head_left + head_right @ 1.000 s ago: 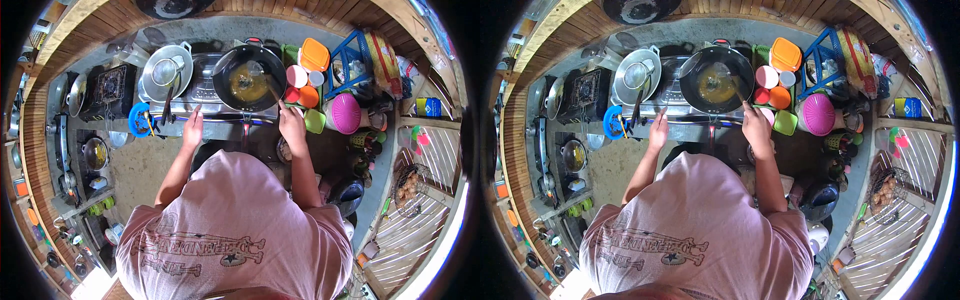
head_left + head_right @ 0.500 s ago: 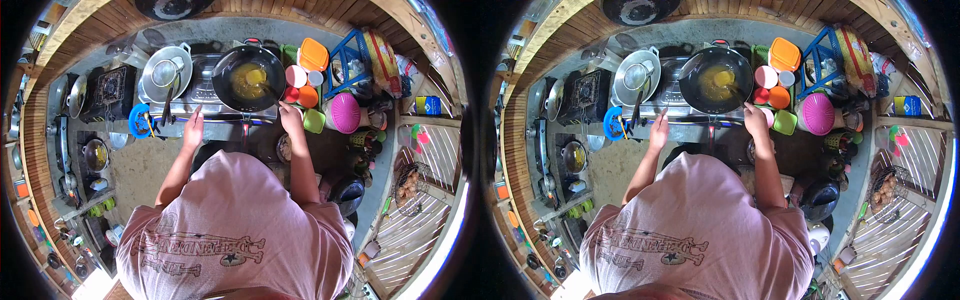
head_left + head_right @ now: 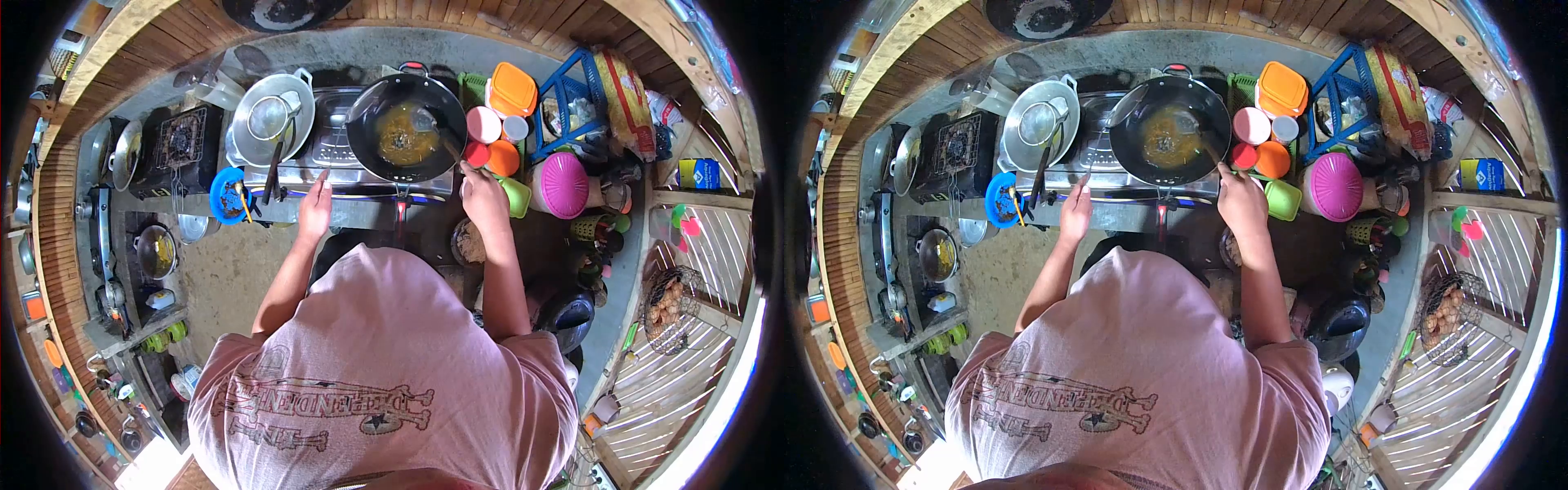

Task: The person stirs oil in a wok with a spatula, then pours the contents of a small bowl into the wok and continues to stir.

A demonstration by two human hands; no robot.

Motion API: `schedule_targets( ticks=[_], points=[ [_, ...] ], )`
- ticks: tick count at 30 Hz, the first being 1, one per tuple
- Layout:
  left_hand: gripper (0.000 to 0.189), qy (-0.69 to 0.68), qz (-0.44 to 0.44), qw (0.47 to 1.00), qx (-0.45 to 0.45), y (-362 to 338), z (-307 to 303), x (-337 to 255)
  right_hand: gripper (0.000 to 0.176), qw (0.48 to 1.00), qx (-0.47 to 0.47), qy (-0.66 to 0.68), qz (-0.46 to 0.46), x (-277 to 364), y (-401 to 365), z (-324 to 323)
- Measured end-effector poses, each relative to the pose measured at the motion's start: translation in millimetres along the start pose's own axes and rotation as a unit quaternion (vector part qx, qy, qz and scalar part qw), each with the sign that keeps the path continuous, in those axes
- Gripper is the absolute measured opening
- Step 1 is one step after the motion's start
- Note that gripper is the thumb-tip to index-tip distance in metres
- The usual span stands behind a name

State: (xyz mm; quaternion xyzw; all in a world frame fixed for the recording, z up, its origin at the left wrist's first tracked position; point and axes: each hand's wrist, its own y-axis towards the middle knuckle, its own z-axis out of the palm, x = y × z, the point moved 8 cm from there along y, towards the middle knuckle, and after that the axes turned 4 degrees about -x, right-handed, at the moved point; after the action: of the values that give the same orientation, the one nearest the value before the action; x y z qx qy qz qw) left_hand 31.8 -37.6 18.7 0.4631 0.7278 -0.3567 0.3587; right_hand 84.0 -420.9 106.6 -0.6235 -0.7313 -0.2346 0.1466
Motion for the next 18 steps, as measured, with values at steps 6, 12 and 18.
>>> schedule_targets(
  ticks=[6, 12, 18],
  points=[
    [0.05, -0.007, 0.019, 1.0, -0.001, -0.4, 0.8, -7.2, 0.038, 0.996, -0.029, -0.039, 0.077, -26.2, 8.8, 10.5],
    [0.05, -0.02, -0.002, 1.0, 0.012, -4.4, 0.7, -6.0, 0.038, 0.996, -0.046, -0.027, 0.077, -46.7, 13.3, 43.9],
    [0.05, -0.005, 0.011, 1.0, 0.002, -1.5, 3.5, -0.2, 0.035, 0.992, -0.037, 0.101, 0.064, -37.0, 13.8, 69.4]
  ],
)
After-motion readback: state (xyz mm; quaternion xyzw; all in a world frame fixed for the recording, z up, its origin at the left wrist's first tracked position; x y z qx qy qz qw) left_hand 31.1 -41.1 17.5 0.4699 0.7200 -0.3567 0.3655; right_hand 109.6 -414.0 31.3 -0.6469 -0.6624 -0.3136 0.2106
